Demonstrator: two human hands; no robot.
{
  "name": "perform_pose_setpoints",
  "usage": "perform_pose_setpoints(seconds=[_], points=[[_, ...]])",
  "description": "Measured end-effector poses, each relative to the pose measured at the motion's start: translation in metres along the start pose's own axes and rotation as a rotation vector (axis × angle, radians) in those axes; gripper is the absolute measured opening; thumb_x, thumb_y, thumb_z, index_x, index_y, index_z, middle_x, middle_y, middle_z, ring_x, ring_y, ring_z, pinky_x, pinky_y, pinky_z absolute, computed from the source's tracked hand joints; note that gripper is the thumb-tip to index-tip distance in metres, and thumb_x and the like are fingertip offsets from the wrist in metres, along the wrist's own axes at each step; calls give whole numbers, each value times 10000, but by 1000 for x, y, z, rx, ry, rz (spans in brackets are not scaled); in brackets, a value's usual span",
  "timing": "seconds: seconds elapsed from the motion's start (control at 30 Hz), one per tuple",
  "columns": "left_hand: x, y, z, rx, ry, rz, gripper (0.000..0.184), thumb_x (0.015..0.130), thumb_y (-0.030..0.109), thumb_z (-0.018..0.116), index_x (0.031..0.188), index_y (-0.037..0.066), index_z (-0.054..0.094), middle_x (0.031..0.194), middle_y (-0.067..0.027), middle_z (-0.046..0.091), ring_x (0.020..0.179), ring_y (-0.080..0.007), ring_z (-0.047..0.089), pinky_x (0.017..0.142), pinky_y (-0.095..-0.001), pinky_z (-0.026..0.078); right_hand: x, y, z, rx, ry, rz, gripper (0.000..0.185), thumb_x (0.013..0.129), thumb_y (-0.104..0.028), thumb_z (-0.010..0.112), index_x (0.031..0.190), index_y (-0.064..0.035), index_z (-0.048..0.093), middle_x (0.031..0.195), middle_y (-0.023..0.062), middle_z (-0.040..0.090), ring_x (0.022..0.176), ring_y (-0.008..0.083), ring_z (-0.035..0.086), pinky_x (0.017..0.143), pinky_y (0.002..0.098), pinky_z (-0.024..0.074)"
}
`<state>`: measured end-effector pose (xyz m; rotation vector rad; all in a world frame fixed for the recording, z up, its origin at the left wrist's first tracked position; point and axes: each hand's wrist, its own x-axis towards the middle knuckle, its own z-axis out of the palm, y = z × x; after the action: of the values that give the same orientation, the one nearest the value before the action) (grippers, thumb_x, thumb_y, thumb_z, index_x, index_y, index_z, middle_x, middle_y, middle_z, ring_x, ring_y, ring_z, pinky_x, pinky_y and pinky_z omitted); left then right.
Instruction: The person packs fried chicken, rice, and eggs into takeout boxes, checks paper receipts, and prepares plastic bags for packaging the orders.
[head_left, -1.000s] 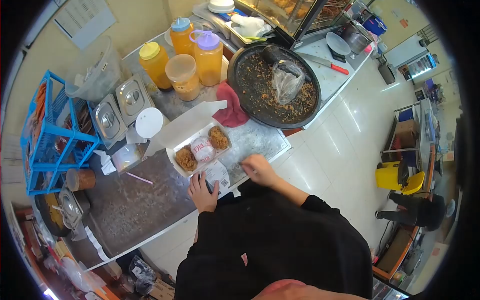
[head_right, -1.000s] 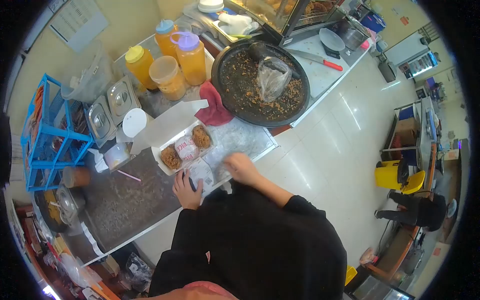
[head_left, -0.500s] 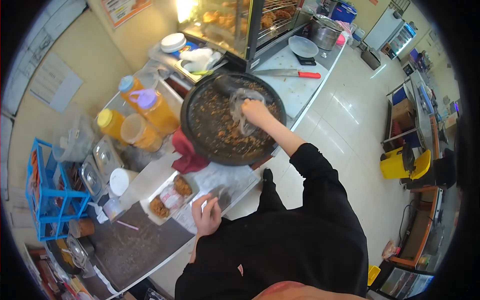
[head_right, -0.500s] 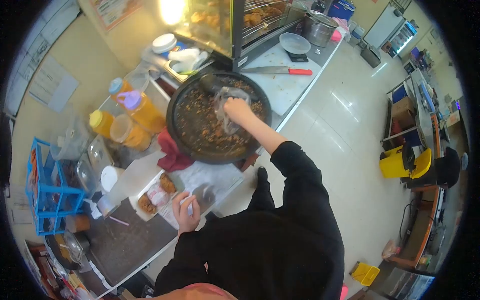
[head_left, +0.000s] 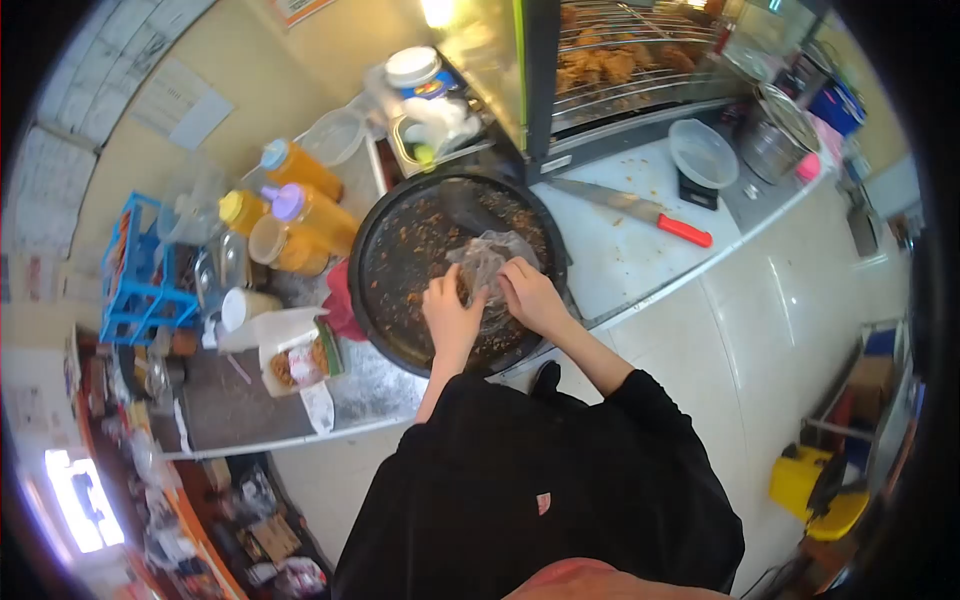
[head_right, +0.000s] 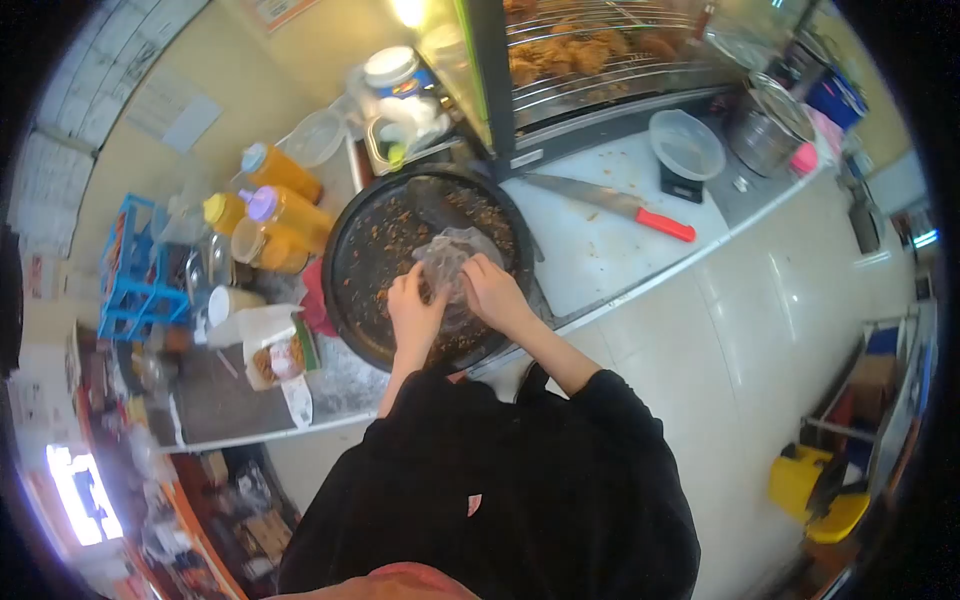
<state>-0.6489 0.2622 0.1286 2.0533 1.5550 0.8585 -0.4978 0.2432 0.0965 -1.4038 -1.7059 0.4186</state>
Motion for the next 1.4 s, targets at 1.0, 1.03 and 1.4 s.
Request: perform_pose_setpoints(seconds=[1.0, 1.03, 1.4], points=[[13, 32, -11, -369, 16, 303, 177, 773, -21, 633, 941, 14, 591, 698, -77, 521, 604, -188, 523, 572, -280, 445, -16, 155, -125, 944, 754, 331, 705, 922, -594, 221, 1282, -20, 418, 1317, 111, 451, 1293, 229, 331, 1089, 351, 198], [26, 54, -3, -369, -41, 349, 189, 772, -6, 636, 956, 14, 593, 731, -84, 534, 639, -205, 536, 598, -296, 451, -31, 185, -153, 908, 836, 313, 695, 924, -588, 236, 1283, -21, 416, 1314, 100, 452, 1294, 223, 326, 1082, 333, 211], [110, 211, 324, -121, -325, 772, 409, 813, 259, 585, 1142, 17, 564, 1087, -132, 550, 1029, -306, 493, 897, -424, 380, -54, 224, -318, 549, 866, 209, 722, 865, -411, 491, 1429, -49, 221, 1444, 146, 291, 1373, 273, 187, 1103, 402, 110]])
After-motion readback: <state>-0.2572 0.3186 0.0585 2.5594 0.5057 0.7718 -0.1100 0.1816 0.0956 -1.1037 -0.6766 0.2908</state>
